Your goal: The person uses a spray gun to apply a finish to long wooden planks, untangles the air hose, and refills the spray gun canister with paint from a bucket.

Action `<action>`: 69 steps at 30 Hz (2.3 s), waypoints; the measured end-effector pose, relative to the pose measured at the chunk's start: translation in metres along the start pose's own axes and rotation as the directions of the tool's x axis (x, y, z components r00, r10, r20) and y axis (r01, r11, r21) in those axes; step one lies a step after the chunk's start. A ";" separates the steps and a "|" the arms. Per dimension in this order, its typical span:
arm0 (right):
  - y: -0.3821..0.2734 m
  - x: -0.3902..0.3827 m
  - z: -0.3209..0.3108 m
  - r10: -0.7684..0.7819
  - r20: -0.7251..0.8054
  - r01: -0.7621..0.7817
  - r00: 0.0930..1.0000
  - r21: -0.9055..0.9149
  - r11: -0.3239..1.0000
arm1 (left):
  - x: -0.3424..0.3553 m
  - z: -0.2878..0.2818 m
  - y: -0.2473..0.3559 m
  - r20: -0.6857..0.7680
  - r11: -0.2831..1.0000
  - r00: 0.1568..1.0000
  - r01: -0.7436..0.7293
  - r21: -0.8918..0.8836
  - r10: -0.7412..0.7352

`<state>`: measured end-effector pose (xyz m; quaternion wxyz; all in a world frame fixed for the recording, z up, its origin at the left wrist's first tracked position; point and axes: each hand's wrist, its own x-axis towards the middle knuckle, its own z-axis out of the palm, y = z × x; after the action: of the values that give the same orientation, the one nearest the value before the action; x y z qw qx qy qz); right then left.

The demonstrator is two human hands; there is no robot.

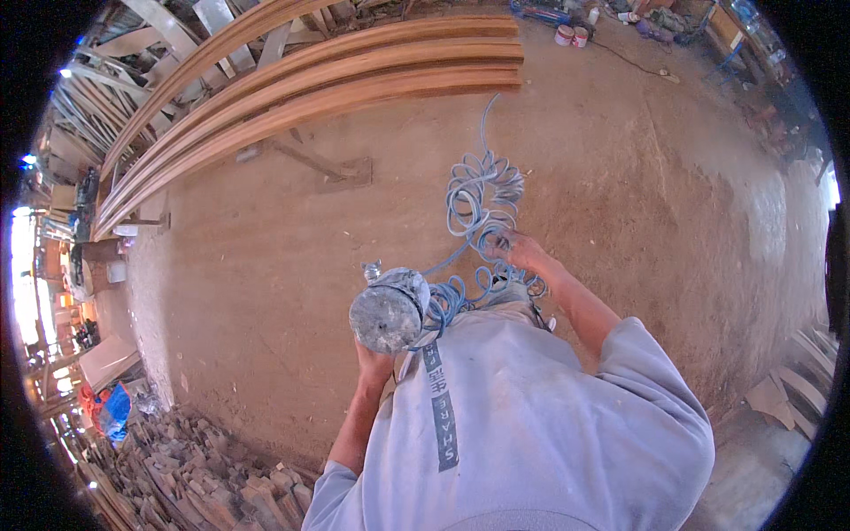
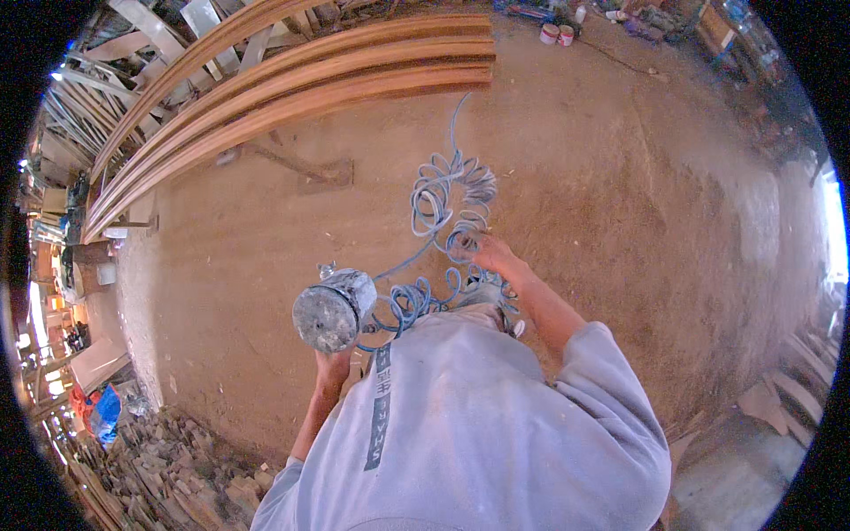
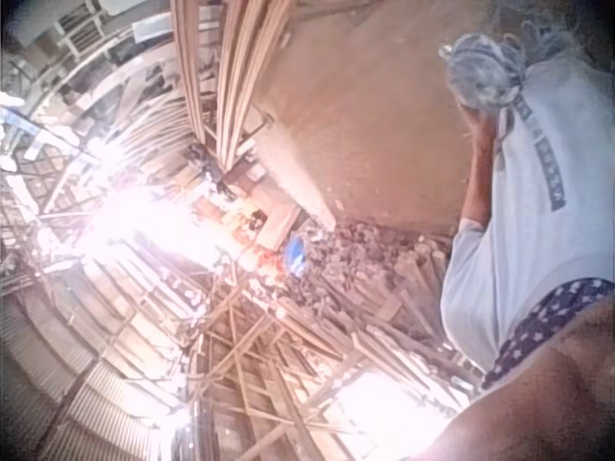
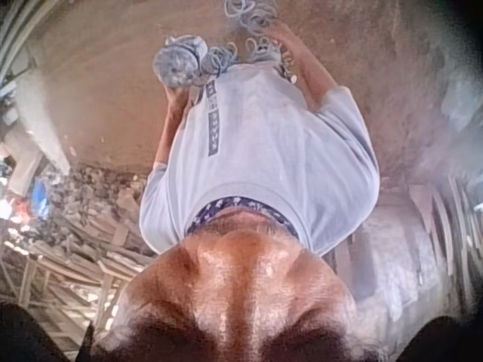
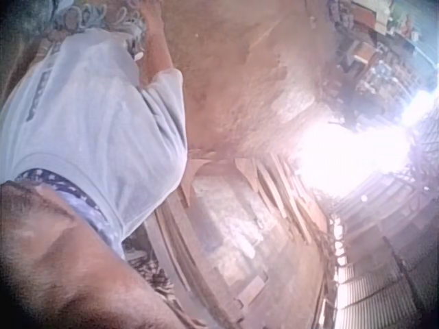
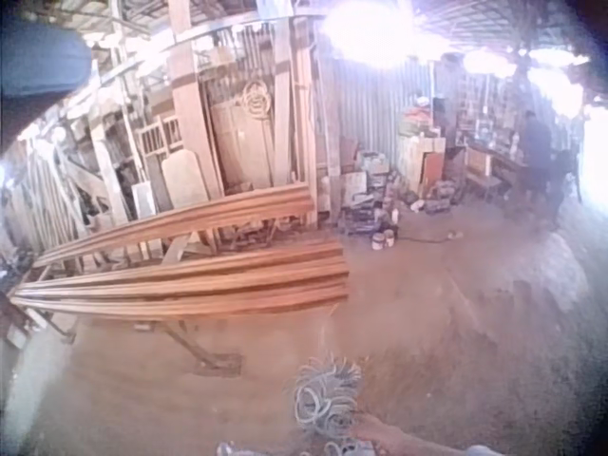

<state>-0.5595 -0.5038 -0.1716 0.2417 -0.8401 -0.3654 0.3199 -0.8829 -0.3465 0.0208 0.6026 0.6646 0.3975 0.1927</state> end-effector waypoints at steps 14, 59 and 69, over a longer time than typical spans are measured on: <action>-0.083 -0.071 -0.045 -0.003 -0.612 0.237 0.790 0.302 0.924 | -0.004 -0.010 -0.023 -0.001 0.994 0.998 0.058 -0.088 -0.059; -0.226 -0.058 -0.312 -0.712 -0.567 0.591 0.415 -0.427 0.684 | -0.021 -0.031 0.003 0.039 0.995 0.999 0.024 -0.098 -0.020; -0.314 0.109 -0.196 -0.844 -0.031 0.795 0.535 -0.320 0.516 | -0.068 -0.022 -0.046 -0.102 0.992 0.991 0.073 -0.107 -0.084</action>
<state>-0.5059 -0.2609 0.1232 0.2807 -0.6162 -0.7350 0.0363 -0.9539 -0.3857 -0.0039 0.6211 0.6053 0.4445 0.2243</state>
